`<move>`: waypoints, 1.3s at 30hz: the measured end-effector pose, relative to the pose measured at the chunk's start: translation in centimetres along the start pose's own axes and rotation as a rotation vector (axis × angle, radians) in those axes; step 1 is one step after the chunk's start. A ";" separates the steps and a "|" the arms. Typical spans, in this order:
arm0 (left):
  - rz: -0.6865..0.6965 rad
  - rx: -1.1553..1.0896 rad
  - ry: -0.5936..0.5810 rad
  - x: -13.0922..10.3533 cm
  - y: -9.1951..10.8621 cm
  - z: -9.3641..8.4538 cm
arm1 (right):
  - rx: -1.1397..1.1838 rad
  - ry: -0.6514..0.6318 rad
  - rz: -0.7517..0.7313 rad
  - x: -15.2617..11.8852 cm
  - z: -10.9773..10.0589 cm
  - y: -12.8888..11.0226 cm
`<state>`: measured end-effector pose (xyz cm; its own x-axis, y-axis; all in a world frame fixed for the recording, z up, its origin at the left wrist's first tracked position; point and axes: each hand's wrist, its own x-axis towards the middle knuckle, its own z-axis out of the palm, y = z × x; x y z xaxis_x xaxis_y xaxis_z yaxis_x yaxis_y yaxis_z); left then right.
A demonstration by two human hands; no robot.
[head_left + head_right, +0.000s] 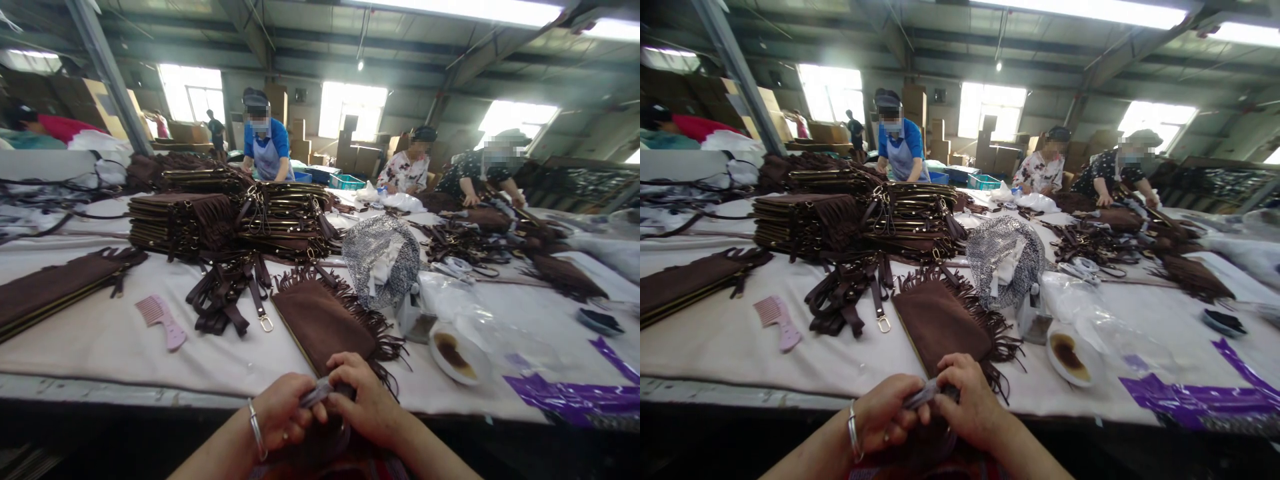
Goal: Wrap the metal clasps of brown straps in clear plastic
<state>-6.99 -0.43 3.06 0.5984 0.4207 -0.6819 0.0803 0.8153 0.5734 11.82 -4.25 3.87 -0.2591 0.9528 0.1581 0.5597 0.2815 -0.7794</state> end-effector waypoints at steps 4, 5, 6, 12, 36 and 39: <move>0.015 0.016 0.004 0.0 -0.1 0.0 | 0.063 -0.089 0.050 0.5 0.3 -0.4; 0.021 0.020 0.008 0.0 -0.1 0.0 | 0.104 -0.093 0.061 0.7 0.3 -0.5; 0.027 0.027 0.013 0.0 -0.2 0.0 | 0.142 -0.095 0.064 0.8 0.4 -0.4; 0.080 0.130 0.079 -0.1 -0.5 0.3 | -0.031 -0.084 -0.098 1.0 -0.7 1.2; 0.528 0.641 0.393 -0.2 -2.6 1.6 | -0.371 -0.094 -0.012 0.5 0.4 -0.6; 0.574 0.665 0.409 -0.3 -3.2 1.7 | -0.271 -0.109 0.076 1.1 0.5 -0.7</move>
<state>-6.12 -3.85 2.22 0.3741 0.8927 -0.2514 0.3724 0.1037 0.9222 10.80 -3.49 4.28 -0.2832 0.9586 0.0283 0.7663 0.2439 -0.5944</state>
